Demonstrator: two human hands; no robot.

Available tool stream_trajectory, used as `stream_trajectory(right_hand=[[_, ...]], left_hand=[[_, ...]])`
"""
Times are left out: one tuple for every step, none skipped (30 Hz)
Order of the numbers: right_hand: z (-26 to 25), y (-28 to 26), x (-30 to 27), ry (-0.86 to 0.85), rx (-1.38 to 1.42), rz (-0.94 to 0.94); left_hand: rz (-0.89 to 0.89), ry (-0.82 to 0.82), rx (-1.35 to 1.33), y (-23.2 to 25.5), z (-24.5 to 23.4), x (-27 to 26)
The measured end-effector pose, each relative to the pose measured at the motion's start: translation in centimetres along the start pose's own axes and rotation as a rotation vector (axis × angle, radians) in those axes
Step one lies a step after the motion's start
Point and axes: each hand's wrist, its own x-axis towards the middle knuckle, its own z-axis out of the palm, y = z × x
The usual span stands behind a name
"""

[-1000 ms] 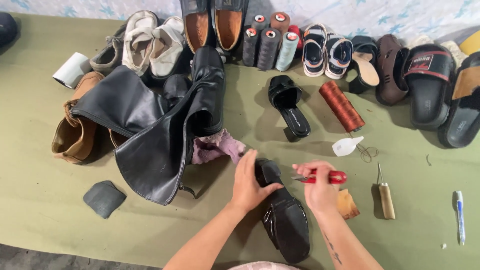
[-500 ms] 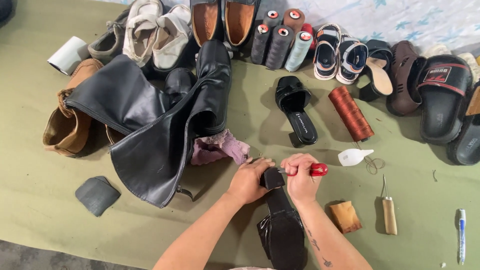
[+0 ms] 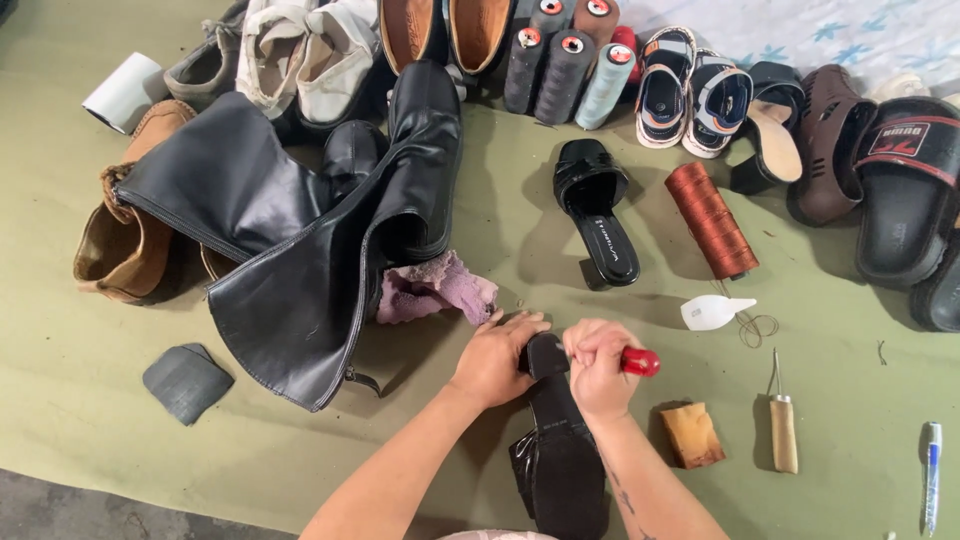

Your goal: The person uses a red utility knife to scrape and trim the sole of a black high-heeled shoe. They hold the shoe steady with one hand while carefully working the blade along the edges and surface of the sole to remove material.

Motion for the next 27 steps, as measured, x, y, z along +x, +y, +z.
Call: stream_trajectory(right_hand=[[-0.2,-0.2,-0.5,-0.001,0.003,-0.002],[-0.3,-0.3,-1.0,0.011,0.023,0.012],[-0.6,-0.5,-1.6,0.022,0.041,0.028],[-1.0,-0.4,-1.9,0.022,0.040,0.027],[-1.4,-0.4,-2.4,0.026,0.040,0.033],[-1.8,-0.5,-2.8,0.030,0.040,0.038],[-1.9,-0.9,-3.0,0.031,0.040,0.035],[-1.9,-1.4,-3.1,0.011,0.048,0.098],[-1.9,-1.8,-3.1,-0.011,0.058,0.159],[-1.6,-2.0,-2.7,-0.011,0.059,0.153],[-1.4,-2.2,-2.3,0.021,0.086,0.167],[-1.2,-2.4,-2.0,0.054,0.112,0.181],[-1.3,-2.0,-1.7,0.054,0.112,0.187],[-1.3,-1.6,-1.3,0.023,0.094,0.138],[-1.3,-1.2,-0.6,-0.006,0.078,0.078],[-0.9,-1.1,-0.3,-0.004,0.080,0.075],[-0.6,-1.0,0.1,-0.014,0.089,0.071],[-0.2,-0.9,0.6,-0.025,0.098,0.067],[0.3,-0.8,1.0,-0.026,0.101,0.069],[0.8,-0.7,1.4,-0.035,0.092,0.061],[1.3,-0.6,1.8,-0.043,0.081,0.054],[1.4,-0.2,1.9,-0.044,0.083,0.056],[1.4,0.1,2.0,-0.058,0.077,0.058],[1.4,0.4,2.1,-0.072,0.071,0.059],[1.3,0.8,2.0,-0.073,0.070,0.063],[1.1,1.1,1.9,-0.078,0.071,0.050],[0.8,1.4,1.7,-0.084,0.073,0.040]], left_hand=[[0.001,0.001,0.003,0.0,0.0,0.0],[0.009,0.004,-0.006,0.0,-0.1,0.0],[0.017,0.005,-0.017,0.1,0.0,0.0],[0.018,0.005,-0.017,0.1,-0.2,0.1],[0.010,0.005,-0.014,0.2,-0.2,0.0],[0.003,0.005,-0.010,0.3,-0.2,0.0],[0.007,0.005,-0.009,0.0,0.1,-0.1],[0.034,0.022,-0.038,-0.3,0.5,-0.1],[0.062,0.041,-0.066,-0.6,0.7,-0.1],[0.067,0.043,-0.063,-0.5,0.5,0.0],[0.065,0.051,-0.068,-0.3,0.4,0.0],[0.064,0.059,-0.072,-0.2,0.2,0.0],[0.057,0.058,-0.074,-0.2,0.3,-0.1],[0.024,0.031,-0.037,-0.2,0.4,-0.1],[0.000,0.006,0.005,-0.3,0.3,0.3],[0.002,0.005,0.009,-0.3,0.4,0.1],[-0.004,0.004,0.012,-0.5,0.6,0.1],[-0.010,0.002,0.015,-0.6,0.8,0.1],[-0.013,0.003,0.017,-0.6,0.7,0.1],[-0.013,0.003,0.012,-0.6,0.6,0.2],[-0.013,0.001,0.005,-0.6,0.6,0.2],[-0.016,0.001,0.006,-0.5,0.6,0.2],[-0.015,0.003,0.013,-0.4,0.5,0.2],[-0.015,0.006,0.020,-0.3,0.5,0.3],[-0.017,0.005,0.018,-0.2,0.3,0.3],[-0.011,0.006,0.018,-0.1,0.1,0.3],[-0.007,0.006,0.016,0.0,0.0,0.2]])
